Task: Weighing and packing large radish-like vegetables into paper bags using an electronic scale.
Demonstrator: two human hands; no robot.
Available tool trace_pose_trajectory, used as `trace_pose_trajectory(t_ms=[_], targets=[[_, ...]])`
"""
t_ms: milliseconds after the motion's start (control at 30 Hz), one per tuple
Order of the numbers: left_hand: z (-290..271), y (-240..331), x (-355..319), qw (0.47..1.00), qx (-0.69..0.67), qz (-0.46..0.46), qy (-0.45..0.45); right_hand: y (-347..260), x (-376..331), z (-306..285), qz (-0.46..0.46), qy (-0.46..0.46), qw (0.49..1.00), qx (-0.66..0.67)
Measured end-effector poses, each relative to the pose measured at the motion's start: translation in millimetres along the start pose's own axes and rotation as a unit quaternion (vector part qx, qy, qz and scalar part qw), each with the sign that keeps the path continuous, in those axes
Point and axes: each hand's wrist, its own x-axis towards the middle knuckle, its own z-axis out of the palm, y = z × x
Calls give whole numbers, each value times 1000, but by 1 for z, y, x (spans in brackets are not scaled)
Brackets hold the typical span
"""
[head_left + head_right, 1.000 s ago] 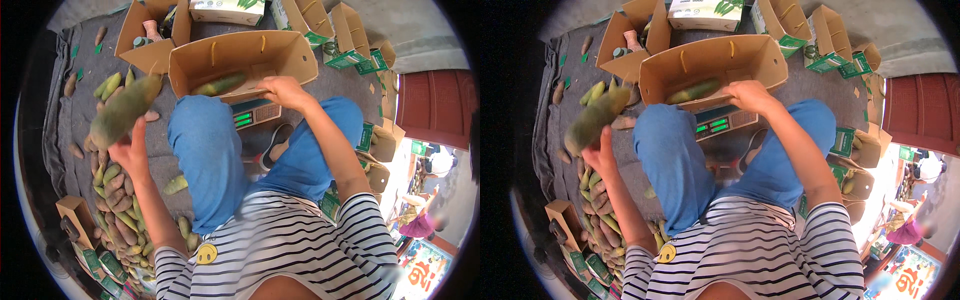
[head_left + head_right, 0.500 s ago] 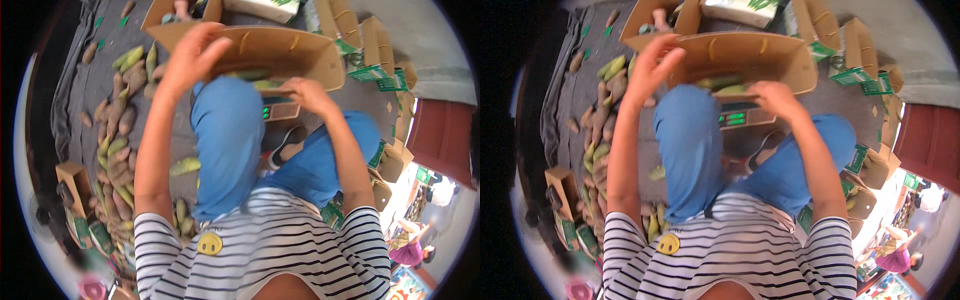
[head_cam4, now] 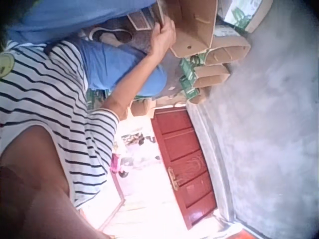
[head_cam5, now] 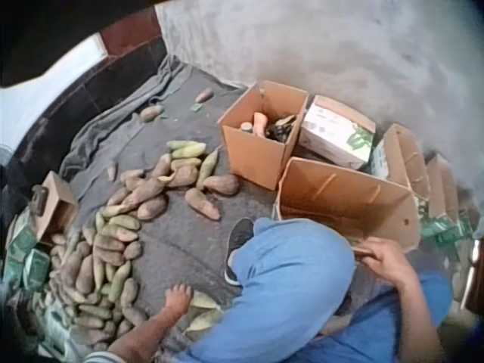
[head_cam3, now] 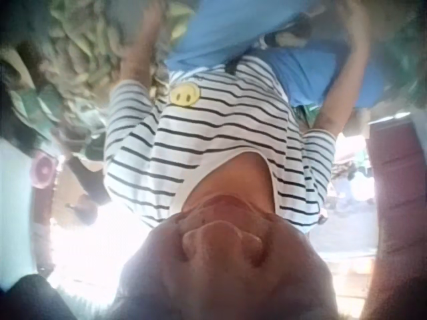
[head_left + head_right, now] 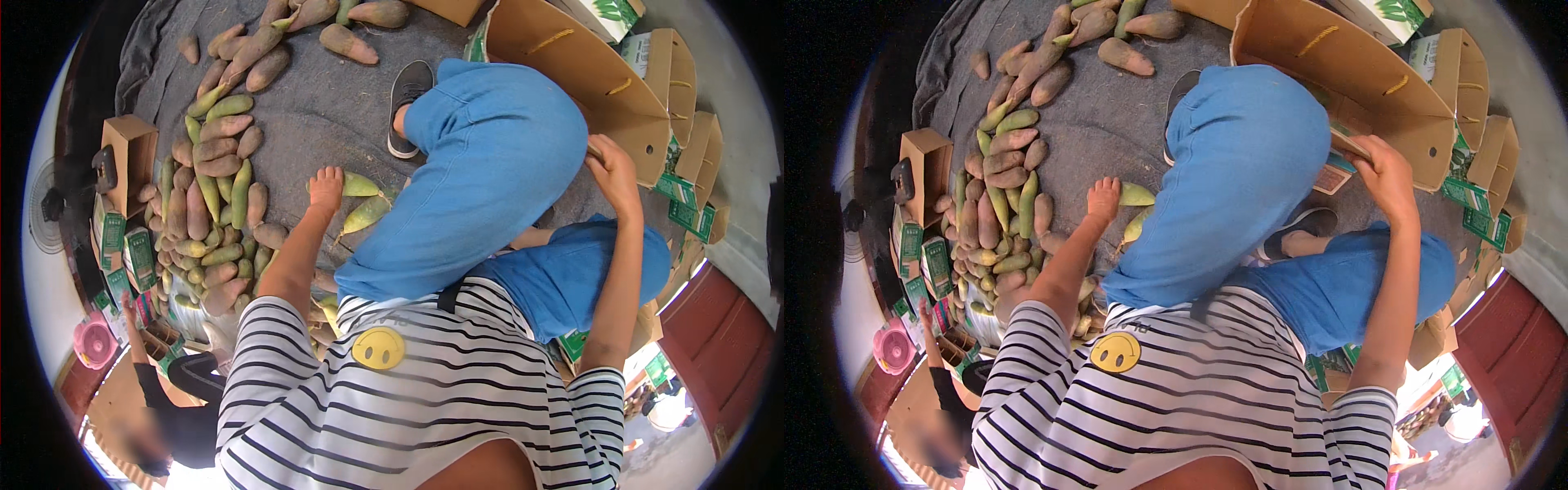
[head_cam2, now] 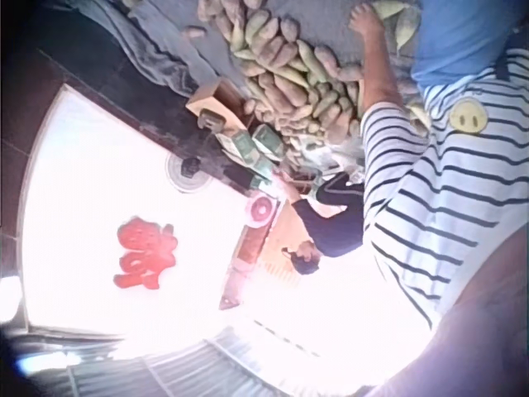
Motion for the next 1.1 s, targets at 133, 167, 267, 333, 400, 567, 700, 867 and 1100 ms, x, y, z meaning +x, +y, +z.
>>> trace_pose_trajectory(t_ms=[133, 167, 267, 333, 400, 567, 700, 867, 1100], targets=[[6, 1, 2, 998, -4, -69, -2, -6, 1, 1, -8, 15, 1000, -9], [4, 3, 1, 998, -6, -67, 0, -5, 1, 0, -7, 16, 1000, -11], [-16, 14, -1, 998, -23, -45, 29, 2, -4, -3, 19, 19, 1000, 4], [-29, 21, -15, 964, -228, -134, -41, 4, -2, -2, 10, 16, 999, -37], [-2, 13, -26, 911, -370, -183, 12, 12, 4, 3, -3, 14, 999, -38], [-42, 2, -14, 823, -523, -198, 99, 21, 3, 8, -21, 22, 998, -49], [-176, 15, 4, 743, -610, -46, 273, 20, 1, 7, -23, 30, 998, -54], [-350, 71, 11, 575, -655, 190, 452, 20, 1, 8, -28, 32, 998, -56], [-453, 176, 44, 671, -523, 426, 308, 18, 5, 9, -27, 18, 998, -57]])
